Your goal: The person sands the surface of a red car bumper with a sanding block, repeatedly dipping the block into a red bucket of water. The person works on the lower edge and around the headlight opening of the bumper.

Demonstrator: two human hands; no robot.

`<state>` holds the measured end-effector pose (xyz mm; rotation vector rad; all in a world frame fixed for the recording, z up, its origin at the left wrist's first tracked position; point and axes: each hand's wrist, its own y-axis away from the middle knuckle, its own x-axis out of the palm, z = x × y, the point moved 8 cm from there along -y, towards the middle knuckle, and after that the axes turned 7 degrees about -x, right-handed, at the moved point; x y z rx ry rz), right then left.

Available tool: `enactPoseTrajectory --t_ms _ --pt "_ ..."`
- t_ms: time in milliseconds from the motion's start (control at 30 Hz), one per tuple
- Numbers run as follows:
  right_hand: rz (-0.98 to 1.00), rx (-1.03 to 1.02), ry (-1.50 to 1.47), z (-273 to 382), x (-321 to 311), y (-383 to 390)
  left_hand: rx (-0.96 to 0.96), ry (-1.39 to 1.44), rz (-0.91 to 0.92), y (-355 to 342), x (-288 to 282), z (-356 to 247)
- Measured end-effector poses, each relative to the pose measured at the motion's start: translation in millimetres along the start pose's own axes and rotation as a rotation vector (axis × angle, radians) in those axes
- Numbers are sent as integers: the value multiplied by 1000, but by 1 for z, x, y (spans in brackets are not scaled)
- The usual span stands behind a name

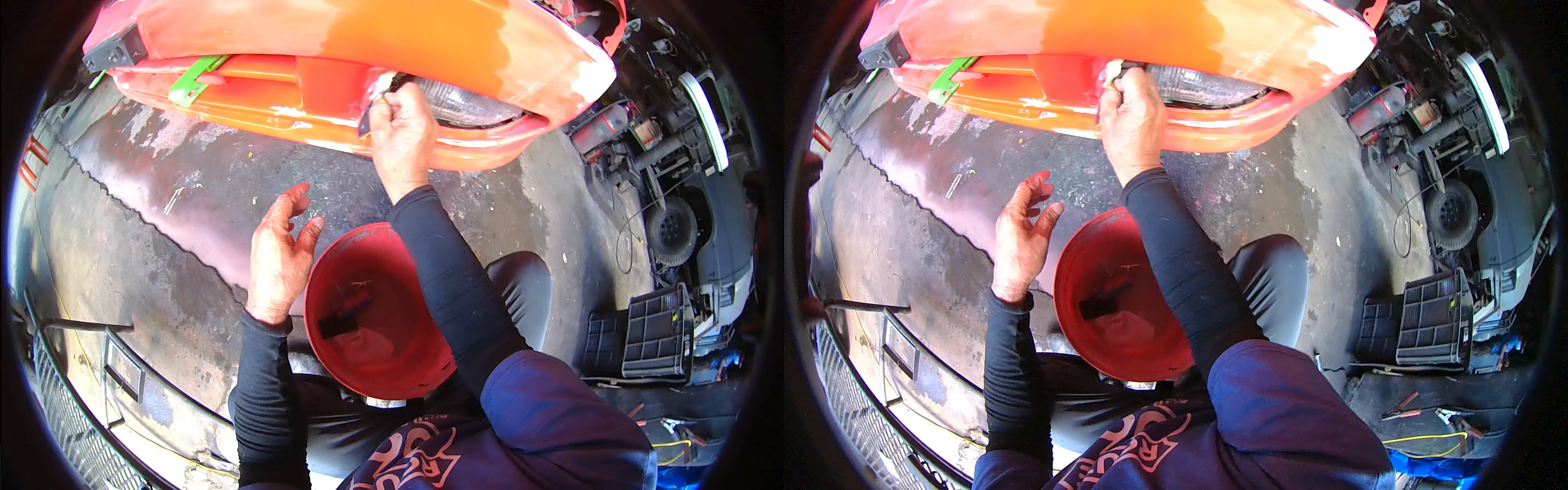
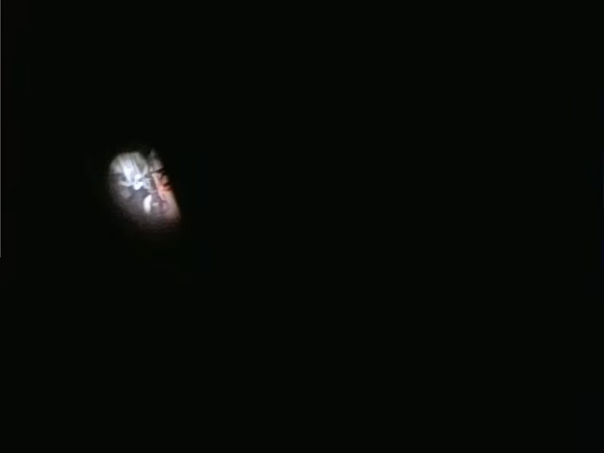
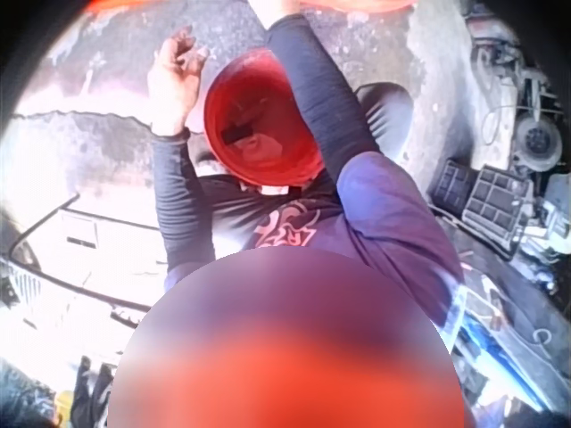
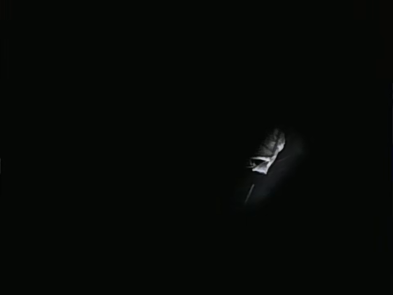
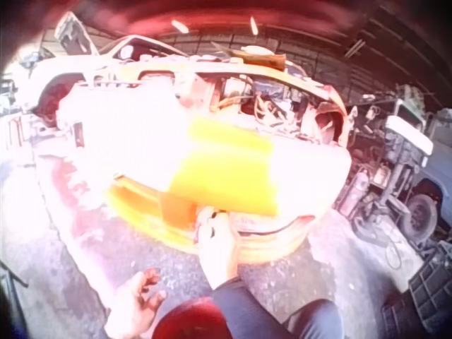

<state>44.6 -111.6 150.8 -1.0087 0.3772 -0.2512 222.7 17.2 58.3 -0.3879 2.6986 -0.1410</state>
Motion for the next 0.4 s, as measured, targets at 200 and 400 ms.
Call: enactPoseTrajectory --t_ms 200,400 --pt "250 119 27 8 -30 27 33 86 38 1 15 -13" --pt "504 418 -289 -8 -17 99 -139 322 323 18 75 -7"
